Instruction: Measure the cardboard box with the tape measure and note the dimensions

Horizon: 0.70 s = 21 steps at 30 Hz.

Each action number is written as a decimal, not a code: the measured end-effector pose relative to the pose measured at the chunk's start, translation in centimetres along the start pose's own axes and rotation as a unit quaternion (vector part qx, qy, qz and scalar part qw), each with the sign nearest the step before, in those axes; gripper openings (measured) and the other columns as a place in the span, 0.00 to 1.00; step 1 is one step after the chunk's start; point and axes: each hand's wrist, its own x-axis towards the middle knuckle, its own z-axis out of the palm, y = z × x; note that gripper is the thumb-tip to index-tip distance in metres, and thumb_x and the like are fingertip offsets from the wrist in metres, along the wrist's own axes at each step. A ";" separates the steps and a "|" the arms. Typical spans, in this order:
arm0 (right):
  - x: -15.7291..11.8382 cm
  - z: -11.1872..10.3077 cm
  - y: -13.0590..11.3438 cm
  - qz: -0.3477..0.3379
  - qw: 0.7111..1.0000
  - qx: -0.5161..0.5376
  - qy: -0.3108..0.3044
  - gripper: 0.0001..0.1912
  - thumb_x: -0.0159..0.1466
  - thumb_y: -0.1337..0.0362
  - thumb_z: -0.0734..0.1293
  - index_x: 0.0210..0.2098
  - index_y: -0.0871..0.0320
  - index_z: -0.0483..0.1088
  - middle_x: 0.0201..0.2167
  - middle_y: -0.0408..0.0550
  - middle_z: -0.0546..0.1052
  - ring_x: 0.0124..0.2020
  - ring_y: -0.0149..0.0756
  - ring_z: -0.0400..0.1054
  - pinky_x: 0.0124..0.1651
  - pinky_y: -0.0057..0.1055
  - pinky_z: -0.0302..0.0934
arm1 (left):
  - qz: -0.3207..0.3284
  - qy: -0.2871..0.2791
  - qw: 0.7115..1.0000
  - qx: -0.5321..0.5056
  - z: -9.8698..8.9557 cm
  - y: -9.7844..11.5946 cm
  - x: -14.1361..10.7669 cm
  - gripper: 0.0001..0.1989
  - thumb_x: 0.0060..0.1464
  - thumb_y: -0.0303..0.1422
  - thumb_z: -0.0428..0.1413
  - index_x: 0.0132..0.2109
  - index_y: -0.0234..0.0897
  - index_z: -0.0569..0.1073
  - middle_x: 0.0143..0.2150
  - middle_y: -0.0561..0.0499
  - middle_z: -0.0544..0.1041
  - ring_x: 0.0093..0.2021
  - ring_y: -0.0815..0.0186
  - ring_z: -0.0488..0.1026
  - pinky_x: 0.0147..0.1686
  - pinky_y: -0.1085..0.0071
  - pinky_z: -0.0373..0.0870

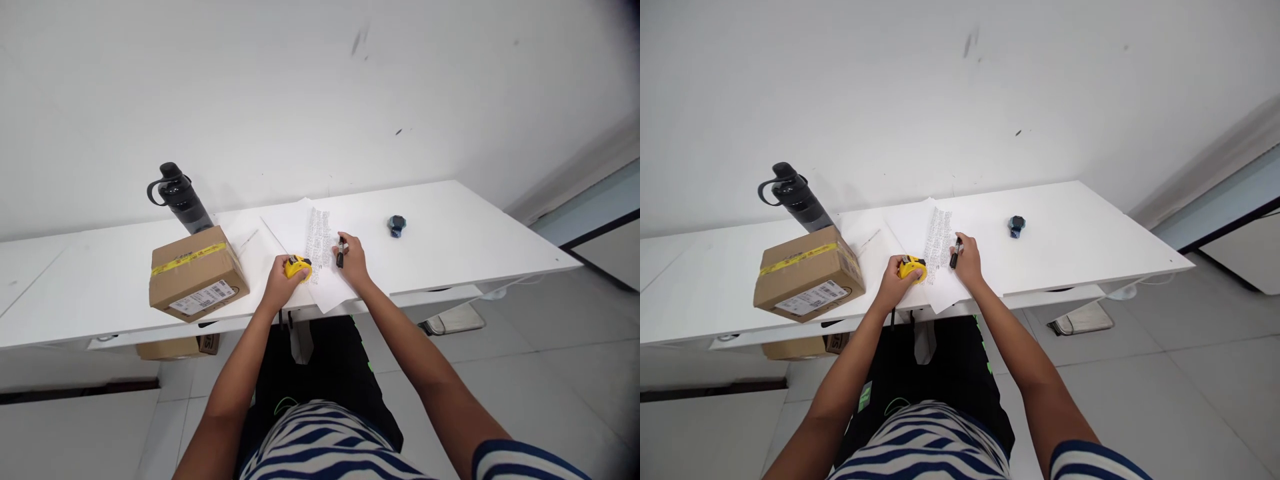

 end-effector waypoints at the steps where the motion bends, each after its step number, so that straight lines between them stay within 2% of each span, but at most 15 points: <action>1: 0.1 0.3 0.3 0.011 1.000 -0.007 0.005 0.24 0.61 0.60 0.60 0.56 0.57 0.67 0.46 0.54 0.71 0.33 0.38 0.66 0.46 0.42 0.64 | 0.000 -0.001 1.000 -0.004 0.0 0.0 0.0 0.25 0.46 0.42 0.65 0.48 0.38 0.66 0.44 0.48 0.73 0.43 0.63 0.72 0.45 0.65 0.69; 6: 0.4 0.8 1.0 0.021 0.999 -0.023 0.010 0.26 0.61 0.62 0.57 0.57 0.60 0.67 0.44 0.56 0.74 0.37 0.42 0.68 0.49 0.43 0.64 | 0.006 -0.011 1.000 -0.014 0.0 0.1 -0.2 0.25 0.45 0.42 0.66 0.47 0.39 0.67 0.42 0.50 0.74 0.41 0.63 0.73 0.44 0.65 0.69; 14: 0.2 0.5 0.4 0.115 0.992 0.047 -0.010 0.29 0.61 0.56 0.59 0.59 0.61 0.68 0.48 0.56 0.78 0.31 0.39 0.71 0.45 0.39 0.65 | -0.004 -0.013 1.000 -0.019 0.0 -0.2 -0.2 0.25 0.45 0.43 0.66 0.47 0.39 0.66 0.43 0.49 0.74 0.42 0.63 0.73 0.44 0.65 0.70; 21: 0.1 0.4 0.0 0.127 0.989 0.070 -0.006 0.30 0.61 0.52 0.61 0.58 0.62 0.68 0.45 0.56 0.79 0.28 0.38 0.72 0.42 0.38 0.66 | -0.003 -0.014 1.000 -0.022 0.0 -0.7 0.0 0.26 0.45 0.43 0.66 0.48 0.39 0.66 0.43 0.48 0.74 0.42 0.63 0.74 0.44 0.65 0.70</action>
